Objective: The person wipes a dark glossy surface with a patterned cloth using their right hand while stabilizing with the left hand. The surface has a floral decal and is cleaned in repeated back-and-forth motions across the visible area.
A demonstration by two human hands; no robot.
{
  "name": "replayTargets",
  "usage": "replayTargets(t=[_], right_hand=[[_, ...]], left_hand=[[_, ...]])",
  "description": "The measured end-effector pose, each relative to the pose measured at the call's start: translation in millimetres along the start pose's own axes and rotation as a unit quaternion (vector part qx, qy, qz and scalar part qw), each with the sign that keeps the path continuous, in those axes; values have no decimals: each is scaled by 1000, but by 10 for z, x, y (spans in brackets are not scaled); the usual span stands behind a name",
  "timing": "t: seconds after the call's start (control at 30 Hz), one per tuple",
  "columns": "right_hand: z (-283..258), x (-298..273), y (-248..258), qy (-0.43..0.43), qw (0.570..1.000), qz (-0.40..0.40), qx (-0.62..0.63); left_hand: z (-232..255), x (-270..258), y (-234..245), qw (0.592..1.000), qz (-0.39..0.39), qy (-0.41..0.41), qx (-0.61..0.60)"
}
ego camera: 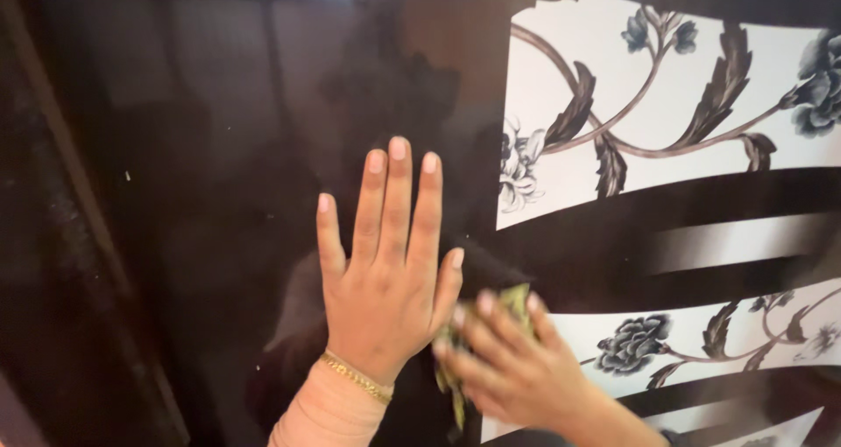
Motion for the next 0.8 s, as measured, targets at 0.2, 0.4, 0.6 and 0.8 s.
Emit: replayTargets(t=[0.2,0.4,0.6,0.8], right_hand=[[495,-78,164,-7,999,8,-37],[1247,668,545,-195,977,86,-4],[586,364,236,-95,994,47,-9],[-41,-205,213,175,984,11,-6]], left_hand=[[31,-83,-44,1000,0,1,14],[61,-144,-64,999,-9,8,44],[57,-117,-44,999,-7,21,30],[84,-174,-52,999,-15,34,38]])
Point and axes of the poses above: each hand's wrist, its own x-axis towards the middle knuckle, its own y-axis out of the back of the hand, z = x × y, the point moved 8 cm from there along x, towards the middle knuckle, and after that the axes turned 5 degrees about z, right-handed, at the moved point
